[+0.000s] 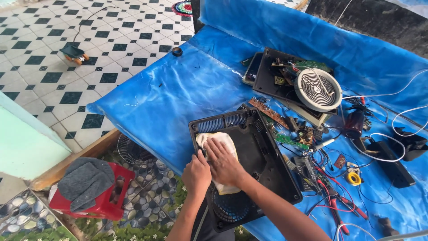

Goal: The person cleans the inside of a black plastic electronics casing using a brush and a cloth. The person first uses a brush to sweep the interior surfaces and then wipes the casing with a cloth.

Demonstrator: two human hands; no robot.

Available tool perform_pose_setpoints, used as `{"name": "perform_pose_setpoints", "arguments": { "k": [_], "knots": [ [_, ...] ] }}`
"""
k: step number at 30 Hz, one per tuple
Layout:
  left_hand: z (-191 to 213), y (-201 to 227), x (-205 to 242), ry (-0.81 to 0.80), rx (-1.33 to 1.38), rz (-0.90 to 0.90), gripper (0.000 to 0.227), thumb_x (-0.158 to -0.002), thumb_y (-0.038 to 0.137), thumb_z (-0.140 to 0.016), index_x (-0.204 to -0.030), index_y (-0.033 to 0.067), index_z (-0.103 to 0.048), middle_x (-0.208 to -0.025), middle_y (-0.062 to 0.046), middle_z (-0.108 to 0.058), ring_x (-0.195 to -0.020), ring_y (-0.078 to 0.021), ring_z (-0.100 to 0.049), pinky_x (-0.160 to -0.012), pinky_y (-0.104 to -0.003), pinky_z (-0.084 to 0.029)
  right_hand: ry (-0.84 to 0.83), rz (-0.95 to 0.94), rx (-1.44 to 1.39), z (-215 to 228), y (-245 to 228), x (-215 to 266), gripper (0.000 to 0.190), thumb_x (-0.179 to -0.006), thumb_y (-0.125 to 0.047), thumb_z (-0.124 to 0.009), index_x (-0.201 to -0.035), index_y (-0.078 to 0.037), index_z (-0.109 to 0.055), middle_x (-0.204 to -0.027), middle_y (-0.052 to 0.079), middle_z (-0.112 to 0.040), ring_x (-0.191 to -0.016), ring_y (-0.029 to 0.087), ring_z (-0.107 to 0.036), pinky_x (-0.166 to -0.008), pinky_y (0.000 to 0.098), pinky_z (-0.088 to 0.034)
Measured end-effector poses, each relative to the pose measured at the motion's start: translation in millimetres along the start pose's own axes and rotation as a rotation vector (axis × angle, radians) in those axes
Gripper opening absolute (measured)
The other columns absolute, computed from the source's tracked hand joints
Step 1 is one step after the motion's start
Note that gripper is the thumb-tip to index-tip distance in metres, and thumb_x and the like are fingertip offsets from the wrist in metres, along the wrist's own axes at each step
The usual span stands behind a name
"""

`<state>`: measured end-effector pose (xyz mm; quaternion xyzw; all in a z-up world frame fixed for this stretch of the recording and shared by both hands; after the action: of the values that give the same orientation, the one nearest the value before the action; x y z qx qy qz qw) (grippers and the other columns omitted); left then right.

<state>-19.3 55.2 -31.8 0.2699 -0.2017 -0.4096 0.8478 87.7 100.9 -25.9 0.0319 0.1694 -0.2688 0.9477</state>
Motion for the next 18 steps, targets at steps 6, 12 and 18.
{"name": "perform_pose_setpoints", "arguments": {
  "k": [6,12,18],
  "knots": [
    [4,4,5,-0.001,0.02,0.0,0.061,-0.114,0.043,-0.024,-0.109,0.0002,-0.067,-0.089,-0.027,-0.075,-0.082,-0.041,-0.077,-0.061,-0.051,-0.066,0.002,-0.36,0.088,-4,77,15,0.073,-0.104,-0.044,-0.043,-0.157,0.005,-0.031,-0.158,0.033,-0.035,-0.15,0.048,-0.029,-0.124,0.0544,-0.019],
    [5,4,4,-0.005,0.011,-0.007,0.063,-0.115,0.043,-0.022,-0.11,-0.0019,-0.066,-0.087,-0.027,-0.074,-0.081,-0.0409,-0.077,-0.061,-0.05,-0.065,0.04,-0.194,-0.005,12,21,1,0.076,-0.095,-0.037,-0.057,-0.158,0.0,-0.035,-0.159,0.03,-0.036,-0.147,0.049,-0.037,-0.115,0.0582,-0.034],
    [9,8,7,-0.007,0.021,0.002,0.061,-0.115,0.041,-0.024,-0.111,-0.002,-0.067,-0.089,-0.027,-0.074,-0.081,-0.0401,-0.077,-0.059,-0.049,-0.066,-0.049,-0.454,0.099,-6,75,12,0.081,-0.099,-0.045,-0.05,-0.158,0.007,-0.029,-0.161,0.036,-0.029,-0.152,0.051,-0.026,-0.122,0.0588,-0.024]
  ]
}}
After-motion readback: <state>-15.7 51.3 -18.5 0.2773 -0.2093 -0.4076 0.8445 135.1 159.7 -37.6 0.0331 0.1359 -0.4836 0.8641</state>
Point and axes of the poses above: each hand's wrist, its own x-axis away from the middle knuckle, its own z-axis out of the back of the hand, y = z × x, the point moved 6 cm from there along -x, towards the middle knuckle
